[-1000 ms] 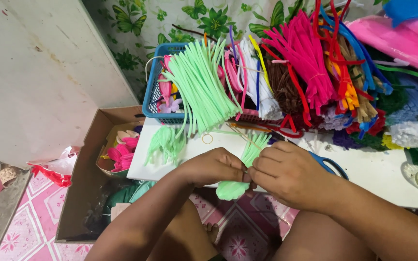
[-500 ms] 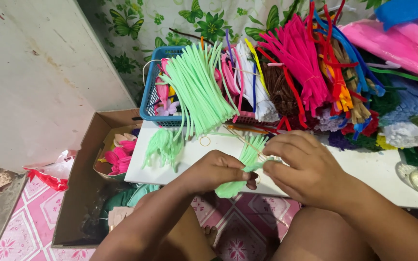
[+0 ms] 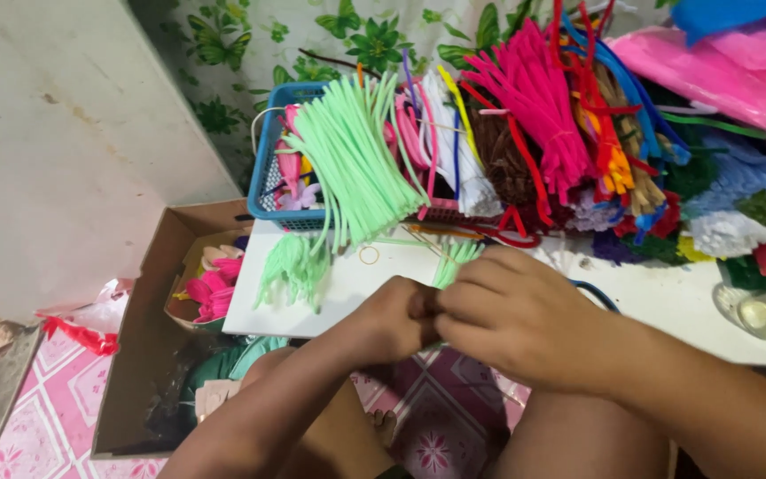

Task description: The person is bundling green pipe cleaners and tying them together with a thin wire to create leaf-like structures.

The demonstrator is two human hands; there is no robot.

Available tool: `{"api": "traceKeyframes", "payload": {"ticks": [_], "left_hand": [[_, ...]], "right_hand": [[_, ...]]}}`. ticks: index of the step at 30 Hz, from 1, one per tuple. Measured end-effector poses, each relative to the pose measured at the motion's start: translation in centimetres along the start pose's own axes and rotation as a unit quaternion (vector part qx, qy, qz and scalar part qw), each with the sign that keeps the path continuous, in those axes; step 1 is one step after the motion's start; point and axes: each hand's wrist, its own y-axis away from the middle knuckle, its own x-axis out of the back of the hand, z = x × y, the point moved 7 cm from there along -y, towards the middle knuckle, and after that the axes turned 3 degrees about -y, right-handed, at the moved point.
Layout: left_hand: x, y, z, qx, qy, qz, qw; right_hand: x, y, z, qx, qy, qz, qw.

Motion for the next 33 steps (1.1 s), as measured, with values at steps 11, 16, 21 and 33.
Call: {"api": "traceKeyframes", "payload": {"ticks": [11,16,21,33], "left_hand": [[-1.0,4.4,11.3,-0.23,-0.265,0.078,0.933],[0.6,4.3,9.0,-0.229,-0.24,0.16,0.93],[0.6,3.1,6.7,-0.184,-0.269,0.169,0.93],[1.6,2.3,3.8,-0.202,-0.226,0.189,0.934]], "right_hand": [[-8.3,10.3,8.6,-0.366,-0.499,-0.135,0.774],[-6.4,10.9,4.9,-0.385,-0.398,-0.034,0.832],[-0.6,4.0,0.2,-0.176,-0.013,-0.041,0.983],[-11.5,14.1,10.2,-0.391,-0.436,0.044,0.809]]}}
